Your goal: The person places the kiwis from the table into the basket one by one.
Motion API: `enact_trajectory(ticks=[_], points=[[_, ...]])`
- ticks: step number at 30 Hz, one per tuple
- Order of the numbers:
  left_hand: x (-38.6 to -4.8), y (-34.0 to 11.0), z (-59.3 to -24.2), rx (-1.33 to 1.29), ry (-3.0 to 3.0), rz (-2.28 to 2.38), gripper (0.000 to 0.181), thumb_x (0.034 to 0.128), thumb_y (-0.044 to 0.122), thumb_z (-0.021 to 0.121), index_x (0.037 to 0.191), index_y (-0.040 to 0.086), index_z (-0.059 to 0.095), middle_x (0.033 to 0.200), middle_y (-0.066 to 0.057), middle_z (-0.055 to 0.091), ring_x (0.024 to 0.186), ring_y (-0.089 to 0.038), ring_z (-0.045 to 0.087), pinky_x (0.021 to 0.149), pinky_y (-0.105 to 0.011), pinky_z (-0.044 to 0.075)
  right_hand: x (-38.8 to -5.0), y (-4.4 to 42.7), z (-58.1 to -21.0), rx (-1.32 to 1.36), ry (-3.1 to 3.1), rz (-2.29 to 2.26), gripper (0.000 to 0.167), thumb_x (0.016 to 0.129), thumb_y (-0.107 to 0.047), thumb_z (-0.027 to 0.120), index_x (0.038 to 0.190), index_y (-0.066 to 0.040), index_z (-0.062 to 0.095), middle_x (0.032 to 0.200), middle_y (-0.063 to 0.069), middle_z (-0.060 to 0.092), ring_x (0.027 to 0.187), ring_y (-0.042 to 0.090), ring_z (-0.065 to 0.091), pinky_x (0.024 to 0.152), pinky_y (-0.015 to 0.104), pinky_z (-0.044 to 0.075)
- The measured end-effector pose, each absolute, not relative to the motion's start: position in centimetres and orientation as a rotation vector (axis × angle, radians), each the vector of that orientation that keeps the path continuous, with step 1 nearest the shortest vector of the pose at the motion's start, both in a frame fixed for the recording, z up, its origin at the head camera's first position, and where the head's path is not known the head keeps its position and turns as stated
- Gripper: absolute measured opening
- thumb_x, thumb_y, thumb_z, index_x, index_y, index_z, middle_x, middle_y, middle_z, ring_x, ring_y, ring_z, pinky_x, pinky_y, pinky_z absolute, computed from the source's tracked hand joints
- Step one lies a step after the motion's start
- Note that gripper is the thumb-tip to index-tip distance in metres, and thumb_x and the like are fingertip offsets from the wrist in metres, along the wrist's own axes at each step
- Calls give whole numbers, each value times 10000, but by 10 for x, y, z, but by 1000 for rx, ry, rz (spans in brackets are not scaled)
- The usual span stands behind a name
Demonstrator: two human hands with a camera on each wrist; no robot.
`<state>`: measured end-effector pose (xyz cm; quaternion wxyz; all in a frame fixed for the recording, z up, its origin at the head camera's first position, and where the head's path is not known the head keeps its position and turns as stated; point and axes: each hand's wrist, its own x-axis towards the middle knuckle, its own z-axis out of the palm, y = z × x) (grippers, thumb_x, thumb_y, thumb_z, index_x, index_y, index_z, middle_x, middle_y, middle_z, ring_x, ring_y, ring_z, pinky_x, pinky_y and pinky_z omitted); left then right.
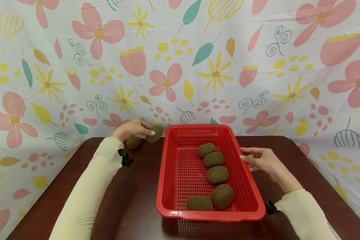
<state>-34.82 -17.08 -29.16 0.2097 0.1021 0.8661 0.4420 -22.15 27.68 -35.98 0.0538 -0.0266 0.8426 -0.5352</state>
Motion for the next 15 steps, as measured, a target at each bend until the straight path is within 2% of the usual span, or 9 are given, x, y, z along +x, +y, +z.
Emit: enact_trajectory(ticks=[5, 6, 8, 12, 13, 15], points=[[-345, -156, -282, 350, 2416, 1177, 567, 907, 147, 675, 1367, -98, 453, 1363, -226, 488, 1123, -330, 598, 939, -387, 497, -221, 277, -359, -84, 2561, -1623, 641, 910, -250, 682, 1399, 79, 431, 890, 84, 696, 757, 197, 692, 674, 360, 583], [-345, -152, -281, 377, 2423, 1154, 485, 904, 154, 680, 1288, -99, 526, 1256, -213, 556, 1060, -302, 621, 921, -374, 508, -221, 277, -359, -83, 2560, -1622, 641, 911, -251, 681, 1401, 78, 430, 890, 83, 696, 759, 196, 692, 674, 360, 583], [-344, -145, -277, 391, 2429, 1121, 483, 898, 164, 691, 1286, -79, 538, 1240, -180, 564, 1025, -259, 620, 918, -372, 507, -221, 277, -359, -82, 2560, -1620, 641, 911, -253, 681, 1401, 76, 430, 890, 83, 696, 761, 197, 692, 676, 360, 583], [-344, -129, -272, 449, 2442, 1040, 497, 888, 185, 708, 1294, -56, 552, 1321, -159, 527, 1094, -248, 593, 925, -375, 500, -221, 277, -359, -78, 2563, -1614, 643, 912, -259, 680, 1402, 73, 431, 898, 83, 695, 766, 199, 689, 685, 370, 583], [-344, -125, -271, 449, 2437, 1031, 574, 888, 177, 708, 1372, -41, 489, 1421, -164, 453, 1165, -267, 566, 951, -389, 488, -221, 277, -359, -76, 2565, -1613, 644, 911, -262, 681, 1402, 73, 432, 899, 82, 694, 766, 198, 688, 687, 373, 583], [-344, -115, -269, 482, 2437, 995, 566, 888, 169, 706, 1373, -32, 494, 1466, -155, 411, 1226, -276, 526, 962, -399, 480, -222, 277, -359, -72, 2565, -1611, 645, 910, -265, 682, 1401, 72, 434, 898, 79, 692, 766, 198, 688, 692, 380, 583]])
